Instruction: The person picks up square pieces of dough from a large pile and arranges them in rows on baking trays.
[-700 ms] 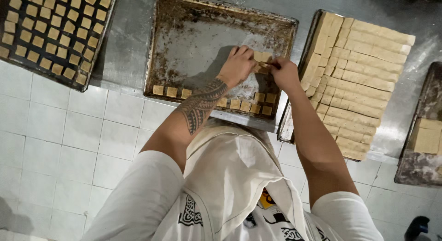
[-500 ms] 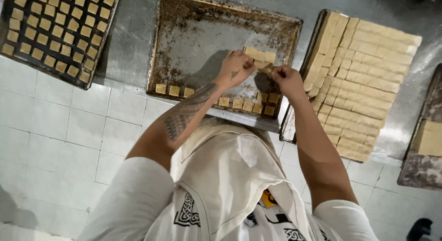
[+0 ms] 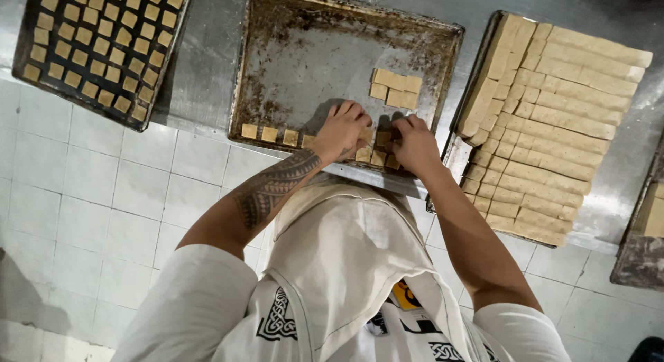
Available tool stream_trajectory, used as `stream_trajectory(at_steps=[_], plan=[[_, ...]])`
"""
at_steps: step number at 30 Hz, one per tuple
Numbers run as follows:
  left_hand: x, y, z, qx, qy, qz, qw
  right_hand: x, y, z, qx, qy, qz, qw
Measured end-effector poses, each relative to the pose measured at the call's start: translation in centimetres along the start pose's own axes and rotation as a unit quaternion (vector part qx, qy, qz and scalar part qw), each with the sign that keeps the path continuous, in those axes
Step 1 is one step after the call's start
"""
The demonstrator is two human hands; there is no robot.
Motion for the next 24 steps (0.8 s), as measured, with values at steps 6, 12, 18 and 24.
stream_trajectory(at_steps=[6, 12, 18, 24], plan=[[1.2, -0.3, -1.5, -0.018, -0.054, 0.016, 0.998, -1.0, -0.3, 0.5, -0.003, 0.058, -0.037, 0.998], [-0.3, -1.6, -1.7, -0.068, -0.029, -0.029, 0.997, 5.2, -1.4, -2.6, -0.049, -0.027, 0.163, 0.985], [2.9, -3.5, 0.5, -0.054, -0.033, 0.028, 0.998, 3.2, 1.0, -3.9, -0.010, 0.004, 0.024, 1.000], [4.5, -2.7, 1.7, -0.023, -0.038, 0.065, 0.997, 1.4, 2.6, -1.4, 0.028, 0.044, -0.037, 0.998]])
Point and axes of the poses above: each hand's wrist, its own y-axis away from the middle knuckle, its own z-axis out of the palm, x = y × z, the point moved 9 cm from there along -y, towards the middle knuckle, and after that the axes turned 4 degrees about -y, right-handed, at the moved point
